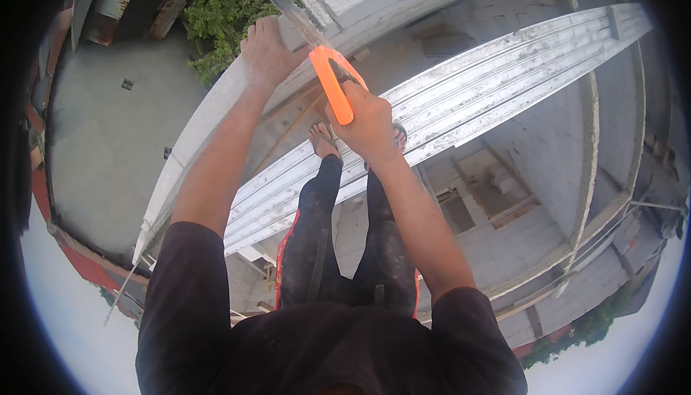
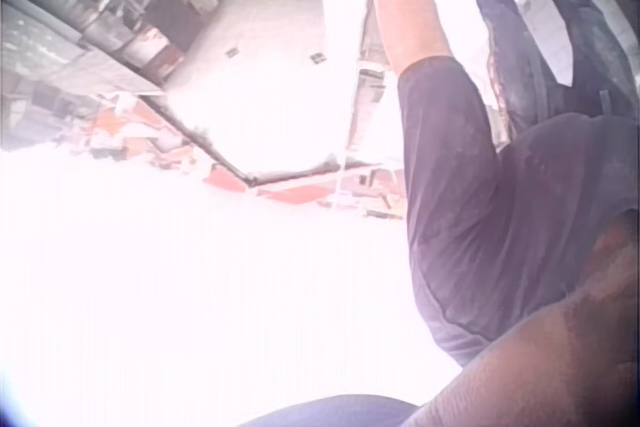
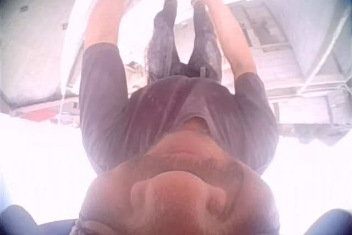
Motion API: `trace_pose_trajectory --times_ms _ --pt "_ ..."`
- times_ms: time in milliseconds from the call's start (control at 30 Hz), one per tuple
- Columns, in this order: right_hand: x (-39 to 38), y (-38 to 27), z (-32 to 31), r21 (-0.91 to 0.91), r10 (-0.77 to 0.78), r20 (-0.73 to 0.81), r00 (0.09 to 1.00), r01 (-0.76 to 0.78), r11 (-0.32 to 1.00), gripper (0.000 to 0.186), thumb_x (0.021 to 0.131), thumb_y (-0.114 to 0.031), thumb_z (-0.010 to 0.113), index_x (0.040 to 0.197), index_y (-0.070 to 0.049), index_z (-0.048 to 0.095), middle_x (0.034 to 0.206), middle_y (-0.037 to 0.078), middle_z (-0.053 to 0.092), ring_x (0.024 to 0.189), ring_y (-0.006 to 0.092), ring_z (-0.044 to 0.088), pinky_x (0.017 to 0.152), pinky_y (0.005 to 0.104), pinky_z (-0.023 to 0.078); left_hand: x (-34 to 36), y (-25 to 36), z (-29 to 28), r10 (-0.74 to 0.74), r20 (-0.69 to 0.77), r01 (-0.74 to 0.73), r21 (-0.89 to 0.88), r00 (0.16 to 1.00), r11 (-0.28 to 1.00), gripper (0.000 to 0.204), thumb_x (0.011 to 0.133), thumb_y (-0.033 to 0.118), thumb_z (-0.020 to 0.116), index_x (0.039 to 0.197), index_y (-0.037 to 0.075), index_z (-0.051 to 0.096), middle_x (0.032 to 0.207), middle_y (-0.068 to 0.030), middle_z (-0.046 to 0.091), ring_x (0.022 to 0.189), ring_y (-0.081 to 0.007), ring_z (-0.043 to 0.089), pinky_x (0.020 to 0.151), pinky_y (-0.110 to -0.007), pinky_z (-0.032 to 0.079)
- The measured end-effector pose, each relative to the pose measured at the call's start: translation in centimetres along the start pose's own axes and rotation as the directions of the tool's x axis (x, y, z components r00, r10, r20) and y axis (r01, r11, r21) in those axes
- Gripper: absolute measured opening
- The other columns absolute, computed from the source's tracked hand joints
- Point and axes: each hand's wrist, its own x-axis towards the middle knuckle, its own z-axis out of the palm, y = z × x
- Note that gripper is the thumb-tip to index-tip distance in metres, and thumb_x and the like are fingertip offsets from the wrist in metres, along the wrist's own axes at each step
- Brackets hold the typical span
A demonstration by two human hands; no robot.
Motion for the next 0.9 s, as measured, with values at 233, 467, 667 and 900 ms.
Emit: trace_pose_trajectory --times_ms 233,467,667,900 --pt "-0.9 -3.0 -0.7 0.073 0.073 0.060 0.996 -0.077 0.994 0.016 0.086 -0.011 0.076 0.089 -0.004 0.063 0.070 0.013 0.064 0.061 0.0322 0.066 0.058 0.0395 0.053 -0.5 -0.3 0.1 -0.022 0.019 0.022 -0.002 1.000 1.000 0.073 0.071 0.053 0.090 0.116 0.005 0.059 0.117 -0.0116 0.062 0.112 -0.0311 0.059 0.092 -0.048 0.047" --pt "0.7 0.8 1.0 -0.089 0.128 0.047 0.991 -0.124 0.988 0.019 0.084 -0.015 0.079 0.089 -0.006 0.062 0.067 0.013 0.063 0.063 0.0367 0.067 0.059 0.0419 0.055 0.0 0.5 -0.6 -0.051 0.056 0.049 0.023 0.997 0.999 0.078 0.070 0.055 0.090 0.120 0.004 0.060 0.118 -0.0114 0.062 0.115 -0.0315 0.058 0.094 -0.049 0.047" --pt "-1.3 -3.7 0.1 0.081 0.042 0.028 0.999 -0.044 0.996 0.022 0.082 -0.016 0.081 0.088 -0.006 0.062 0.074 0.011 0.065 0.062 0.0336 0.067 0.059 0.0411 0.055 0.0 -0.3 -0.1 -0.015 0.043 0.016 -0.009 0.999 1.000 0.074 0.070 0.053 0.090 0.116 0.004 0.060 0.116 -0.0121 0.061 0.113 -0.0311 0.059 0.093 -0.049 0.047" --pt "-0.2 1.5 0.9 -0.123 0.080 0.054 0.995 -0.073 0.990 0.014 0.088 -0.004 0.073 0.088 -0.002 0.059 0.066 0.012 0.062 0.057 0.0288 0.066 0.056 0.0374 0.052 0.1 0.2 -0.3 -0.018 0.017 0.017 0.015 1.000 1.000 0.078 0.068 0.056 0.090 0.115 0.003 0.059 0.112 -0.0127 0.061 0.110 -0.0311 0.060 0.093 -0.049 0.048"
